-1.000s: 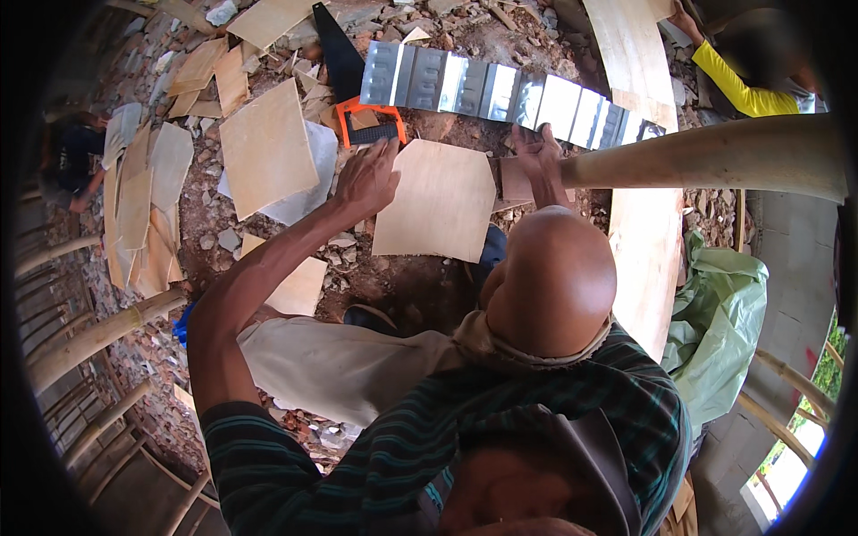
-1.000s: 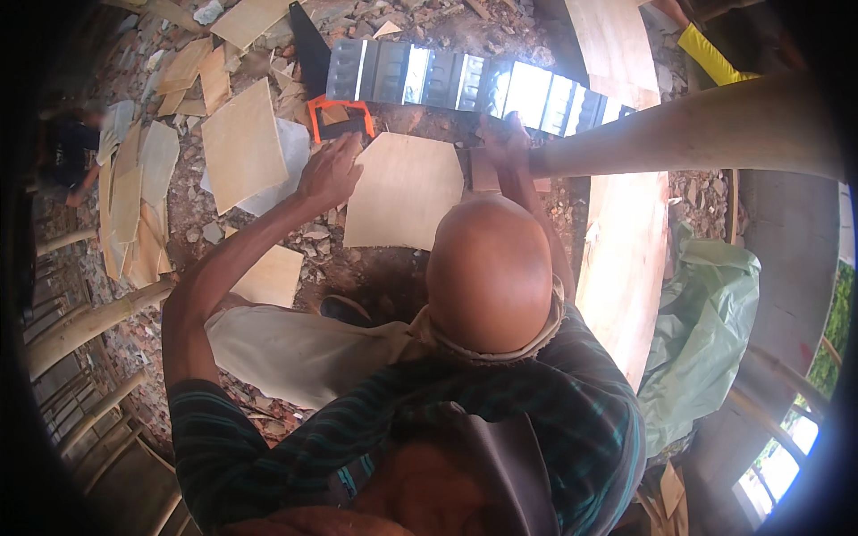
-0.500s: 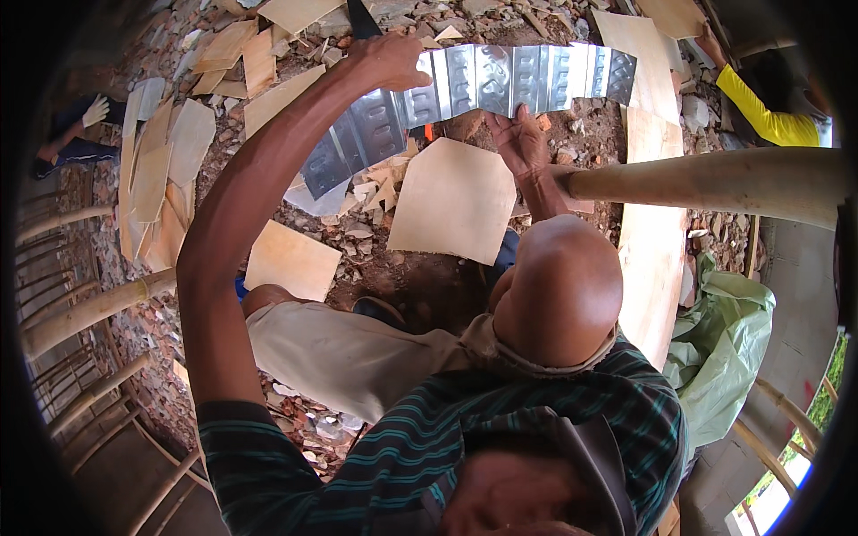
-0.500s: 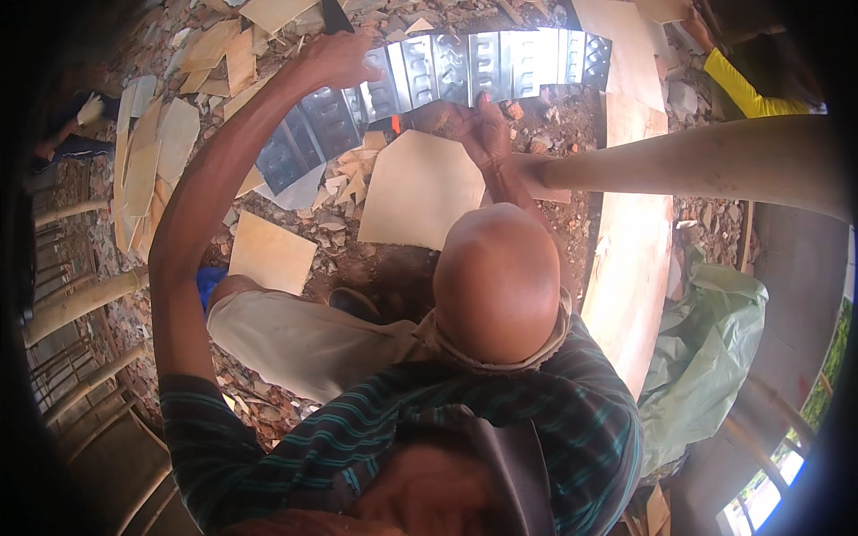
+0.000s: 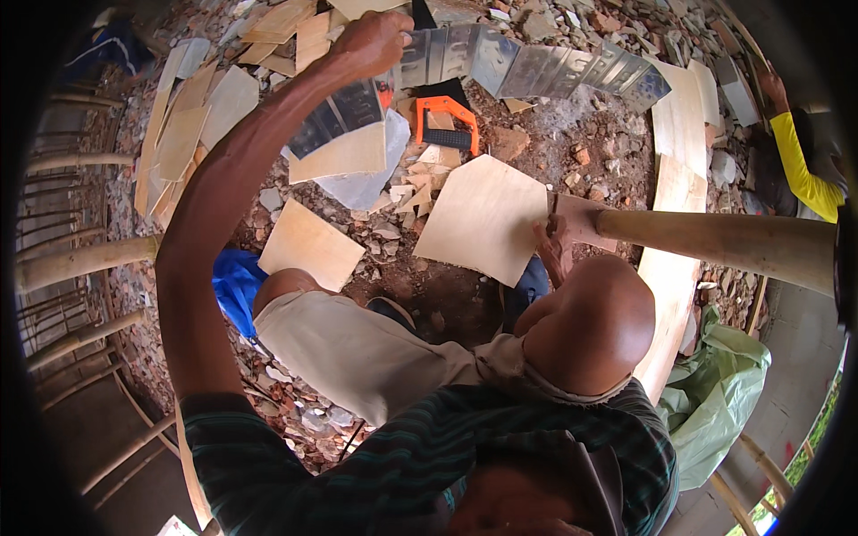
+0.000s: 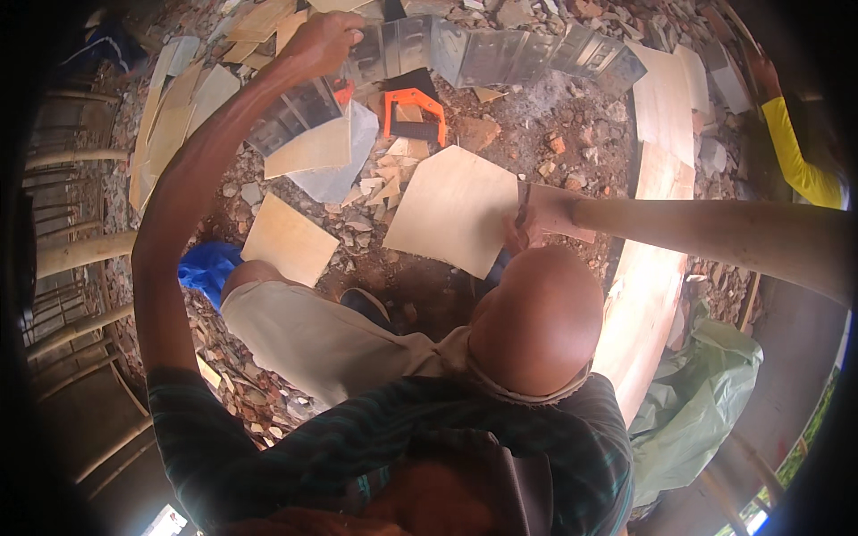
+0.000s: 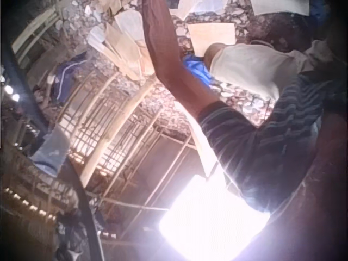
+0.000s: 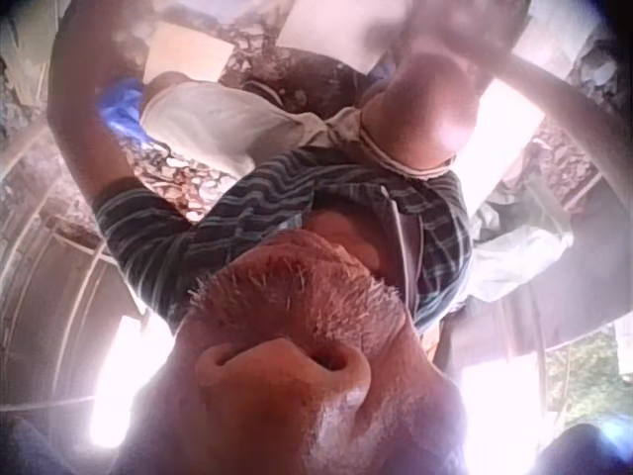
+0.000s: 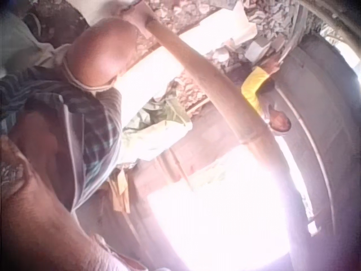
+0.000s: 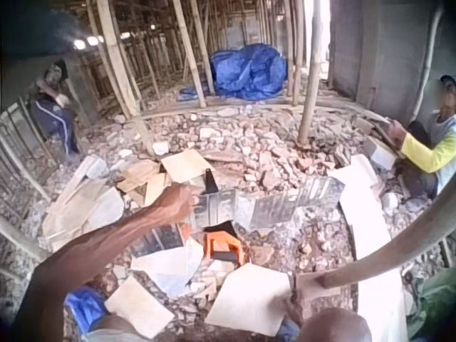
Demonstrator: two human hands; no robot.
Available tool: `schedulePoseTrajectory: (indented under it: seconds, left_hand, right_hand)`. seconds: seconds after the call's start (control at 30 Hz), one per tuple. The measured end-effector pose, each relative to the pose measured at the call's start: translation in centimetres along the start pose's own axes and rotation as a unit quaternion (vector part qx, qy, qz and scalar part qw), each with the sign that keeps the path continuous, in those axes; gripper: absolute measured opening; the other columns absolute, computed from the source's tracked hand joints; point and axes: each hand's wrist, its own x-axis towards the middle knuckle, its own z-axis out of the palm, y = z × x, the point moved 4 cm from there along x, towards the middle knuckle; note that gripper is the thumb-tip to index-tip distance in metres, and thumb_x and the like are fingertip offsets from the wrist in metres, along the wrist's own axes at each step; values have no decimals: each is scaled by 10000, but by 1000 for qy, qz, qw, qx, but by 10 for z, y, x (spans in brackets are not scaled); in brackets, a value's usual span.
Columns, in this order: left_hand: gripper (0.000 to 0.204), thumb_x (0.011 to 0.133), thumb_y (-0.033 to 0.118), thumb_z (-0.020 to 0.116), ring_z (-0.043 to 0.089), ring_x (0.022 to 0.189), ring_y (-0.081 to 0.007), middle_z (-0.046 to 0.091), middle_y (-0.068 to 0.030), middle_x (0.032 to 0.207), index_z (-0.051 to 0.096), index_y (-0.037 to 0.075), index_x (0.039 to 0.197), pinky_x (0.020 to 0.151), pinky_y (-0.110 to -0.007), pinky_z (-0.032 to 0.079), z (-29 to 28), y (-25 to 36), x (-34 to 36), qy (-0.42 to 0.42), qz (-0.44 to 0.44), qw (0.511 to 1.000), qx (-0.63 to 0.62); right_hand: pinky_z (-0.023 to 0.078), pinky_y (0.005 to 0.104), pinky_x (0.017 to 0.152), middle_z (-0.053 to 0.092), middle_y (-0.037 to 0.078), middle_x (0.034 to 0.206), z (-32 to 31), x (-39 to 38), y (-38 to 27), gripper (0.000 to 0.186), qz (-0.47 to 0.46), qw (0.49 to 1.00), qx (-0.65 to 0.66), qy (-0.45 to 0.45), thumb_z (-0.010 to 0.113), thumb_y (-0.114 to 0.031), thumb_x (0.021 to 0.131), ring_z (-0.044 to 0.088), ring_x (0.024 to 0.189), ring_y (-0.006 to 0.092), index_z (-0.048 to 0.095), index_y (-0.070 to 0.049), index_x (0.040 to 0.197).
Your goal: The person sits on the ground and uses a hand saw to cut a rectangular piece of light-colored wood. They hold the wood steady with one hand and saw with the other, then inspect the cut piece.
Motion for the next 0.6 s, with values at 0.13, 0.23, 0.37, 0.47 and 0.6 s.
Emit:
schedulePoseTrajectory:
  seconds: [0.13, 0.23, 0.37, 0.47, 0.6]
  left_hand:
    - [259, 912, 269, 552, 637, 667, -289, 672, -80, 832, 598, 35, 1013, 594, -427, 503, -56, -45, -12, -52, -43, 993, 97]
    - [229, 932, 238, 561, 637, 741, -320, 666, -151, 866, 616, 33, 1018, 683, -426, 487, -78, -74, -51, 10, -83, 994, 75]
    - [202, 959, 229, 557, 605, 751, -357, 635, -217, 829, 624, 50, 1025, 724, -429, 465, -89, -106, -108, 105, -99, 989, 16]
    - [190, 975, 231, 538, 581, 711, -354, 602, -211, 771, 612, 60, 1014, 699, -431, 452, -85, -126, -148, 121, -149, 981, 33]
    - [126, 952, 180, 552, 626, 872, -432, 661, -209, 895, 595, 67, 988, 746, -491, 484, -81, -146, -171, 84, -207, 974, 43]
  right_hand:
    - [467, 352, 928, 608, 167, 1192, 17, 0, 21, 456, -15, 1000, 7, -19, 593, -244, 957, 599, 1045, 262, 513, 39, 1305]
    - [461, 347, 928, 610, 160, 1183, 21, 14, 25, 462, -20, 999, 34, -31, 587, -254, 960, 590, 1051, 249, 510, 43, 1307]
    - [453, 340, 927, 612, 150, 1170, -18, 40, 2, 472, -7, 992, 114, -46, 580, -267, 965, 578, 1060, 232, 507, 48, 1309]
    - [447, 335, 927, 613, 142, 1160, -71, 69, -26, 479, 101, 939, 308, -113, 574, -277, 969, 568, 1066, 219, 504, 52, 1310]
    - [484, 272, 853, 628, 140, 1156, -97, 93, -83, 381, 113, 905, 322, -256, 578, -257, 947, 612, 999, 171, 581, 3, 1226]
